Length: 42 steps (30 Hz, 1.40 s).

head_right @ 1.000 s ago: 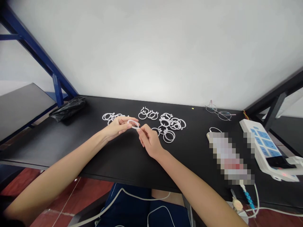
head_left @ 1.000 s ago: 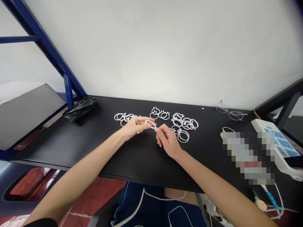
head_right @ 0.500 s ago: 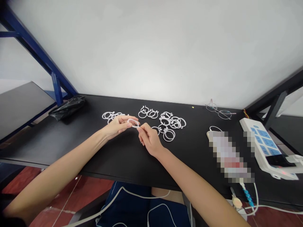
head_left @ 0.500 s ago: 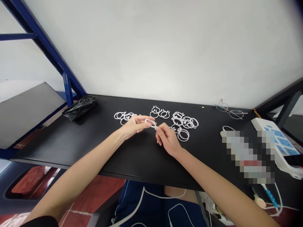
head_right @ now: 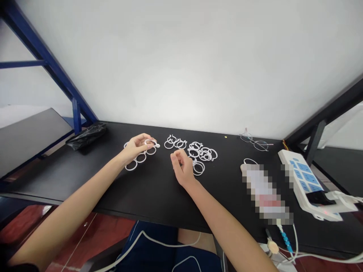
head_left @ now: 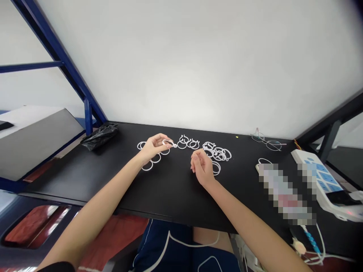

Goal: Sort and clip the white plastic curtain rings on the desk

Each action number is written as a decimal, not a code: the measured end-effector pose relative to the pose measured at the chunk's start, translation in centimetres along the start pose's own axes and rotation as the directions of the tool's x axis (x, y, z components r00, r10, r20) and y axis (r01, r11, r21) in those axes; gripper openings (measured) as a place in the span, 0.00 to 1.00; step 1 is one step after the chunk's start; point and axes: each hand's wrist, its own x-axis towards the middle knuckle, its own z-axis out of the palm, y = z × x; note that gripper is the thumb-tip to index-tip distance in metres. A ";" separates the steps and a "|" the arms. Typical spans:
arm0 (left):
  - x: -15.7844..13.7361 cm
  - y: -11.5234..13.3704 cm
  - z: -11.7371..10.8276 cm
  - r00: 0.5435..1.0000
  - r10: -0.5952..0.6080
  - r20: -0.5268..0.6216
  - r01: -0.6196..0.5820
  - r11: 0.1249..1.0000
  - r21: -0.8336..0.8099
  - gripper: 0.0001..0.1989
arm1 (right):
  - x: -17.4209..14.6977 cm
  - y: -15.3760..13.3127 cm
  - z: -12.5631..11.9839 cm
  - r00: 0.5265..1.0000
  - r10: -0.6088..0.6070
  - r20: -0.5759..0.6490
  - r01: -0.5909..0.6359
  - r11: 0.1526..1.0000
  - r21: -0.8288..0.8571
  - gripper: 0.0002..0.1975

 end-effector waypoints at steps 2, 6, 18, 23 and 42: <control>0.3 0.5 -0.8 0.996 0.069 -0.059 -0.066 0.997 0.046 0.17 | 0.1 0.2 -0.2 1.000 0.008 -0.028 -0.008 1.000 -0.002 0.16; 0.1 2.2 -2.8 0.972 0.173 -0.157 -0.134 0.964 0.229 0.18 | 0.2 0.4 -0.2 0.999 0.013 -0.043 -0.013 1.000 -0.001 0.15; -6.5 -0.6 -7.5 0.968 0.165 -0.188 0.068 0.552 0.831 0.23 | 0.1 0.1 0.1 0.998 -0.046 -0.033 0.045 0.999 -0.029 0.13; -7.1 -2.2 -7.9 0.976 0.170 -0.139 0.030 0.524 0.851 0.27 | 0.1 0.1 0.2 0.997 -0.069 -0.027 0.069 0.997 -0.030 0.13; -7.2 -2.9 -8.0 0.926 0.369 -0.073 -0.036 0.280 0.959 0.17 | 0.4 0.7 0.2 0.988 -0.124 -0.087 0.112 0.985 -0.130 0.07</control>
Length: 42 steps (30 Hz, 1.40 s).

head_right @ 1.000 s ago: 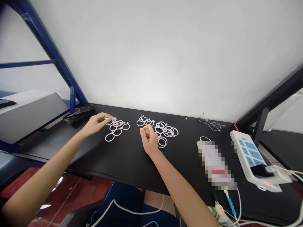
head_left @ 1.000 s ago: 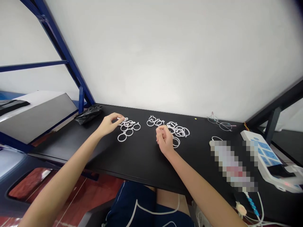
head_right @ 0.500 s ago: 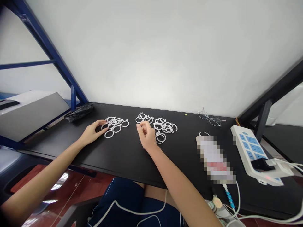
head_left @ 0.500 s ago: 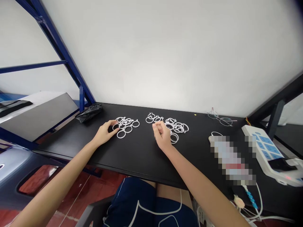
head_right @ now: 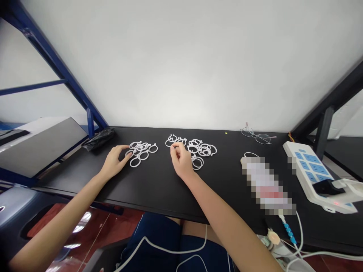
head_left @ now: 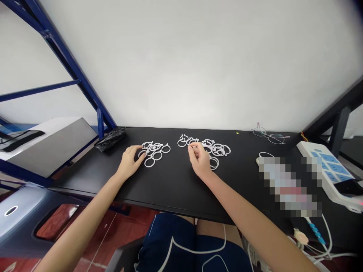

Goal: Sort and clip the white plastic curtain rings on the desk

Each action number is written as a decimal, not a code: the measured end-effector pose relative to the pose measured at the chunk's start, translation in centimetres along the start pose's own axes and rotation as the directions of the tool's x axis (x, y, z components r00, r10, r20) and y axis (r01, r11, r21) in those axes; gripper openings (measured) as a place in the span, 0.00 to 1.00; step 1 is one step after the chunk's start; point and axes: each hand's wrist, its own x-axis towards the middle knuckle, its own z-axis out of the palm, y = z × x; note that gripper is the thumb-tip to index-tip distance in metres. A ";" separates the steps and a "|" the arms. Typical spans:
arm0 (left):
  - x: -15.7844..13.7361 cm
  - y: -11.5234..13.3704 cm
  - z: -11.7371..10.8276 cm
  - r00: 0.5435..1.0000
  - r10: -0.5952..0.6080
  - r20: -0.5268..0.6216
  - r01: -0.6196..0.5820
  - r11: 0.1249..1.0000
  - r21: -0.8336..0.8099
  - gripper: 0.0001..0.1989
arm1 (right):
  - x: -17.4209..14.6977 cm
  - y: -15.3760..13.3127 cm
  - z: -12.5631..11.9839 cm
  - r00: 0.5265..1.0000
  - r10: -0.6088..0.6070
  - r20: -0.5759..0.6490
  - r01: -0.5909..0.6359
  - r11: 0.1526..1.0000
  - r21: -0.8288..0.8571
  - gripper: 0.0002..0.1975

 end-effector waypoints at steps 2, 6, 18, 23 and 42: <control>0.0 0.0 -0.1 0.999 0.054 0.008 -0.054 0.998 0.017 0.15 | 0.0 0.0 -0.1 1.000 -0.024 -0.007 0.024 1.000 -0.018 0.07; 0.6 0.9 -0.2 0.993 0.115 0.028 -0.115 0.993 0.001 0.14 | -0.1 0.2 -0.2 0.999 -0.050 -0.003 0.049 0.999 -0.020 0.18; 10.3 8.8 5.4 0.881 0.279 0.382 -0.192 0.949 -0.250 0.27 | 0.1 0.3 -0.1 0.990 0.032 -0.139 -0.026 0.999 0.045 0.26; 12.6 9.2 9.4 0.873 0.231 0.430 -0.104 0.949 -0.298 0.27 | 0.5 0.1 -0.6 0.978 0.038 -0.206 -0.029 0.999 0.043 0.24; 14.0 10.3 8.0 0.895 0.346 0.280 -0.164 0.842 -0.515 0.06 | 0.4 -0.8 -0.5 0.976 -0.009 -0.217 0.010 1.000 0.001 0.23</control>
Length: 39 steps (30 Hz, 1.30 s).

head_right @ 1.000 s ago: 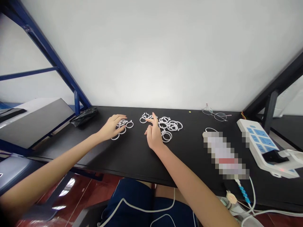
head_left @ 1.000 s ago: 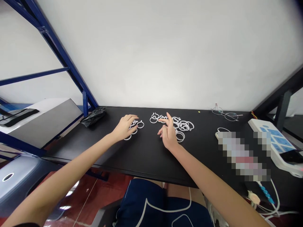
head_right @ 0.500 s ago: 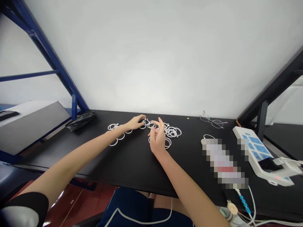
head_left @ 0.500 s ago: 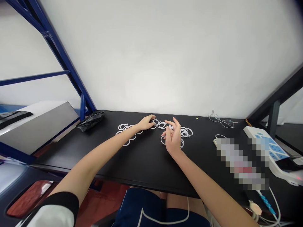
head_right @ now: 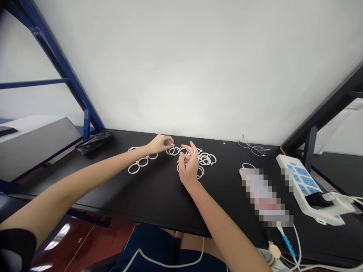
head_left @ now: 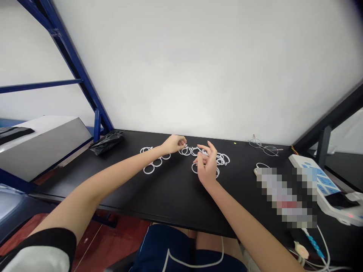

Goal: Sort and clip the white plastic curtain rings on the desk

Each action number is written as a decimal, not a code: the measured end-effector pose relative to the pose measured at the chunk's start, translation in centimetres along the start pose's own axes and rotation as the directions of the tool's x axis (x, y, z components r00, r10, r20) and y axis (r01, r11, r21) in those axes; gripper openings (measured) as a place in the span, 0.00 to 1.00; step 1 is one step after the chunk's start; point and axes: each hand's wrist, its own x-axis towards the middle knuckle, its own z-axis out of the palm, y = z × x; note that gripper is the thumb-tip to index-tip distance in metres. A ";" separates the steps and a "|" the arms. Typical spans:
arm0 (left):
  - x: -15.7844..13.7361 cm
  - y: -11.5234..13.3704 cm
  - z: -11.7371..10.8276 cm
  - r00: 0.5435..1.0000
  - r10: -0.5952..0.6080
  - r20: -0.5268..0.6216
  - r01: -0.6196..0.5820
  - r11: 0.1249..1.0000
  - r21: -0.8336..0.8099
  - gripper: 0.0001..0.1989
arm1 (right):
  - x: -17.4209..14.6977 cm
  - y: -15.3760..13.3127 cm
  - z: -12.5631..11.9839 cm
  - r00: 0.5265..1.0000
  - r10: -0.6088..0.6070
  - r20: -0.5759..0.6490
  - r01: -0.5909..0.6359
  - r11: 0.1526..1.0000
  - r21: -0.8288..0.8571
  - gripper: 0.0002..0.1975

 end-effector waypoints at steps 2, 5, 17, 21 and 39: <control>-0.9 1.5 -0.9 0.998 0.017 -0.062 -0.018 1.000 -0.016 0.07 | 0.0 -0.1 0.1 1.000 0.008 0.009 -0.008 1.000 0.004 0.24; -2.8 4.4 -1.7 0.975 0.070 -0.212 -0.084 0.995 -0.057 0.06 | 0.0 0.0 0.2 0.999 0.016 0.029 -0.015 1.000 -0.016 0.21; -7.5 7.2 0.9 0.888 0.089 -0.452 -0.168 0.976 -0.139 0.06 | -0.3 -0.1 0.2 0.974 -0.112 0.195 0.138 0.982 -0.126 0.07; -7.9 6.4 1.9 0.899 0.129 -0.418 -0.201 0.971 -0.132 0.07 | -0.3 -0.2 0.4 0.974 -0.108 0.197 0.138 0.980 -0.146 0.06; -8.4 5.6 3.6 0.920 -0.129 -0.371 -0.056 0.893 -0.447 0.06 | -0.2 0.5 0.4 0.961 -0.048 0.272 0.095 0.982 -0.164 0.07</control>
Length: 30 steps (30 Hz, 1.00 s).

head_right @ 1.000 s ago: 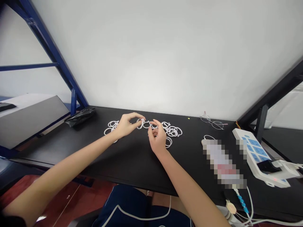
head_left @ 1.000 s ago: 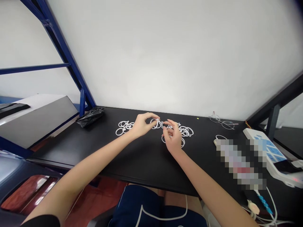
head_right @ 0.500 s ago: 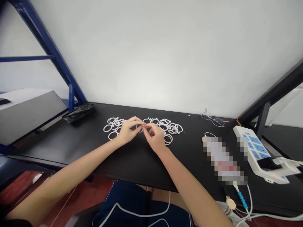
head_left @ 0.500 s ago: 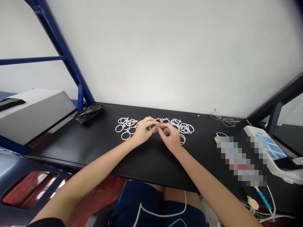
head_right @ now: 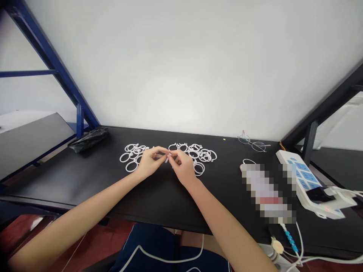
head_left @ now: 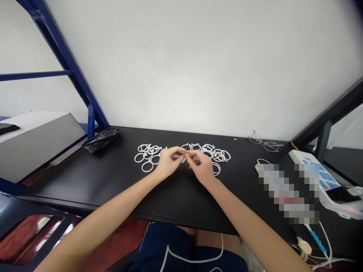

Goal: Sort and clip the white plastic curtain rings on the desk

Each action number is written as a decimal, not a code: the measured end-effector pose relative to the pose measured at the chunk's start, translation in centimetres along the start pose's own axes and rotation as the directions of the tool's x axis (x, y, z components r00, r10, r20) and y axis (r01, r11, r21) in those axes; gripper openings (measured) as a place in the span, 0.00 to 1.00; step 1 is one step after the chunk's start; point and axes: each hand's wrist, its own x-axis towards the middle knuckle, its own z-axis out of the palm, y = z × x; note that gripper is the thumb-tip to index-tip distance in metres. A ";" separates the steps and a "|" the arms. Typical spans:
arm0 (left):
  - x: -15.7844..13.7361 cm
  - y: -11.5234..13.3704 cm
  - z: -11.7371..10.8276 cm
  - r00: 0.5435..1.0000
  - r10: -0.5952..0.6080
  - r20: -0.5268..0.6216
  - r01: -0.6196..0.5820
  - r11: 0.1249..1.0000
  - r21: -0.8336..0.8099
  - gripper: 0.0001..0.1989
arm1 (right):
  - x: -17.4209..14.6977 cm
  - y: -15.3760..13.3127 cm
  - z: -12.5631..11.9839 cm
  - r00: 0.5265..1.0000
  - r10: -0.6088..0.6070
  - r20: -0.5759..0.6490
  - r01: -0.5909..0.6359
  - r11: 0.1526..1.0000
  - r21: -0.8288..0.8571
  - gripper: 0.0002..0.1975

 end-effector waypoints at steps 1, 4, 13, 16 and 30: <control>0.0 -0.1 0.0 1.000 -0.017 0.003 0.017 1.000 -0.005 0.06 | 0.0 0.0 0.0 1.000 0.000 0.000 0.000 1.000 0.000 0.07; -0.1 -0.1 0.2 0.999 -0.044 0.013 0.045 0.998 -0.034 0.05 | 0.0 0.0 0.0 1.000 0.009 -0.010 -0.009 1.000 0.006 0.08; -0.2 0.6 0.2 0.999 0.044 -0.030 -0.045 0.998 -0.033 0.06 | 0.0 -0.1 -0.1 0.999 0.026 0.023 -0.028 0.996 0.084 0.08; -0.1 0.5 0.0 0.998 0.061 -0.006 -0.061 0.998 0.030 0.04 | 0.1 -0.3 -0.1 0.998 0.054 0.019 -0.056 0.990 0.131 0.08; -0.3 1.1 1.0 0.970 -0.157 0.186 0.167 0.985 -0.038 0.18 | -0.7 -1.0 0.5 0.997 0.075 -0.012 -0.069 0.961 0.270 0.08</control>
